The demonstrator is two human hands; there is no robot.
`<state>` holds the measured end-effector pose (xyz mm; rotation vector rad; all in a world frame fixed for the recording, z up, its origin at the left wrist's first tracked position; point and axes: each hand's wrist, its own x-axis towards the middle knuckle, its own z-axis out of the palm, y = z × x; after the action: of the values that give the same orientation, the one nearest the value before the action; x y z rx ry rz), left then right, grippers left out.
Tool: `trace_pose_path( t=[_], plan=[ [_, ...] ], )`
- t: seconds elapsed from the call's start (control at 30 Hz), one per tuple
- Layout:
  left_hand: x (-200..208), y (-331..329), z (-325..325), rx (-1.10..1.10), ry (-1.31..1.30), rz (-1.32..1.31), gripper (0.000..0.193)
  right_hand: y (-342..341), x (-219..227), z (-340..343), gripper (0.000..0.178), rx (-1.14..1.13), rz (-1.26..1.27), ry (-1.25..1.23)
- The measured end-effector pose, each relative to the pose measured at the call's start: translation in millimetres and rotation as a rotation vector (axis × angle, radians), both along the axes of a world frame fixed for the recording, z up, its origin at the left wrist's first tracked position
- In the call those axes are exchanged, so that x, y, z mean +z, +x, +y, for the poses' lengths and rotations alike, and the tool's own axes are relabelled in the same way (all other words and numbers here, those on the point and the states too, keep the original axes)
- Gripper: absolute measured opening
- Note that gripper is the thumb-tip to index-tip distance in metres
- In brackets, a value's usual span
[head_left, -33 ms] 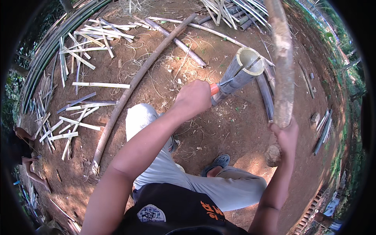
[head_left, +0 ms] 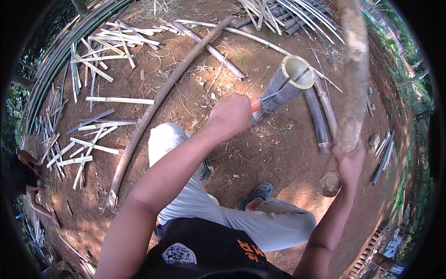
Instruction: The person uses a chisel and a wooden mallet to split bamboo sections into thin strips. They repeatedly position the chisel on the bamboo, strike it with the mallet, and separate the resulting pieces.
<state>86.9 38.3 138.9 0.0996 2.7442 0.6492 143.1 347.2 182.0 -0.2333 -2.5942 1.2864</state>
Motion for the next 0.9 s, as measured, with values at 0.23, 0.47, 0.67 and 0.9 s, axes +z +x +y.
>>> trace_pose_path(
  t=[0.23,0.47,0.67,0.9],
  plan=[
    [5,-18,14,-0.025,0.051,0.003,0.025,-19,59,36,0.025,-0.281,0.613,0.044],
    [16,-33,39,-0.132,0.019,0.016,0.025,-23,-132,13,0.05,-0.023,-0.497,-0.069],
    [29,-76,7,-0.137,-0.14,-0.042,0.024,-18,-25,7,0.052,0.02,-0.174,-0.251],
    [6,-145,-29,-0.269,-0.243,0.0,0.027,-45,33,3,0.035,-0.238,0.596,-0.047]
  ],
)
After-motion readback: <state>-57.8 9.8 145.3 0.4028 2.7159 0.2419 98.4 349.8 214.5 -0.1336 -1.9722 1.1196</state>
